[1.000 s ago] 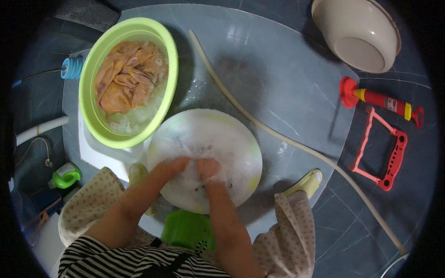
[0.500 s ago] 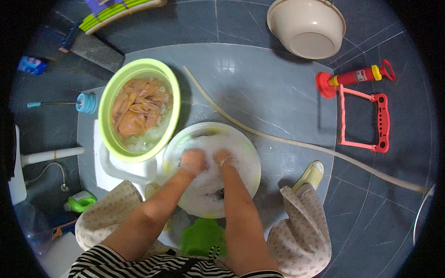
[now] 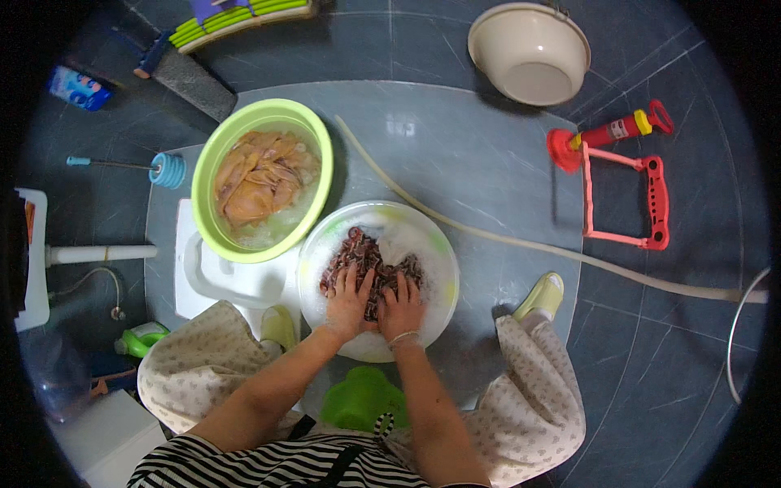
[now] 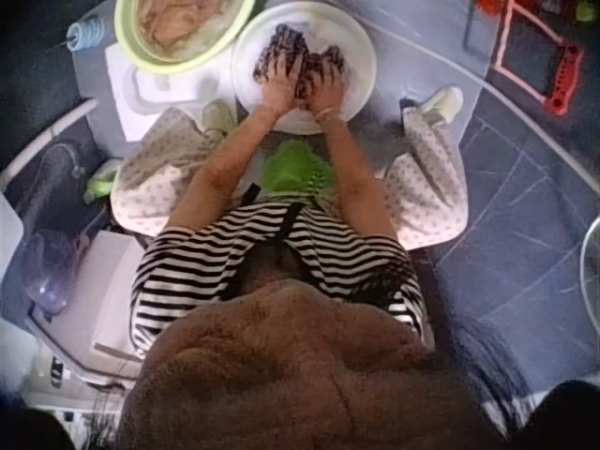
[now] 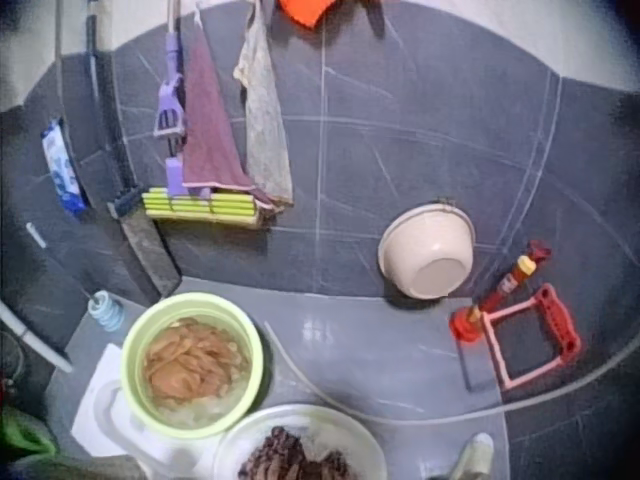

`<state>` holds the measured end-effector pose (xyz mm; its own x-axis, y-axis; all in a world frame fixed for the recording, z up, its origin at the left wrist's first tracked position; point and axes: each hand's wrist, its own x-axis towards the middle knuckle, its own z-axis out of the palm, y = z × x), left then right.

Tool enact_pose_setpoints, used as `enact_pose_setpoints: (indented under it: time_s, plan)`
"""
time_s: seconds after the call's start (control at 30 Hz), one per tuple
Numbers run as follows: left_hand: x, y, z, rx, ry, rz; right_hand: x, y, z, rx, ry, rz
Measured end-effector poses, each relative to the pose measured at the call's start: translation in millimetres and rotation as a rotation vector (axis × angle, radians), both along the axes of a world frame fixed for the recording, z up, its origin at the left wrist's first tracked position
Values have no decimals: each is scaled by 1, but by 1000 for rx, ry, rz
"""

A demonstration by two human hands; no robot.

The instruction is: The person washes clothes by hand in a basin of soapy water, scrubbing, wringing, and rinsing several different garments one at a time.

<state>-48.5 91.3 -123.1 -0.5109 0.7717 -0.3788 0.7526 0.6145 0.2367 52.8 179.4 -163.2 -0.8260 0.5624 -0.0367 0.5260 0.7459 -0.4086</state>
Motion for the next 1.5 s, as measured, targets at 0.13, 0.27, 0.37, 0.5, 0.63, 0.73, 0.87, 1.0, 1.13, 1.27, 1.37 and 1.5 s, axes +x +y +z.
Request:
enact_pose_setpoints:
  time_s: [0.13,0.27,0.37,0.5,0.63,0.73,0.87,1.0,1.13,1.27,1.37,1.5]
  plan:
    - [10,6,-35,-210,-110,-2,11,-6,-38,-34,21,49]
    - [-12,6,-59,-90,-183,10,-8,7,-44,-295,-251,10]
    - [-37,20,-75,-175,-573,263,-27,24,-69,-507,-402,-39]
    - [-66,31,-93,-550,-713,31,-46,38,-97,-764,-681,3]
    - [-78,-11,-142,-20,-712,265,-67,53,-117,-844,-839,80]
    - [-121,87,-86,-585,-523,-19,-75,65,-121,-820,-854,94]
    - [-109,75,-87,-659,-250,-224,-75,80,-111,-770,-758,60]
    - [-47,69,-22,-180,152,-390,-67,107,-82,-782,-333,-202]
    - [-8,31,7,8,195,-537,-66,95,-47,-767,-42,-88]
    - [10,-17,10,182,150,-404,-43,44,-2,-540,-207,-47]
    - [12,-22,14,332,-80,-123,-23,25,19,-272,-216,-64]
    - [13,-18,15,204,-184,-4,1,1,9,17,37,22]
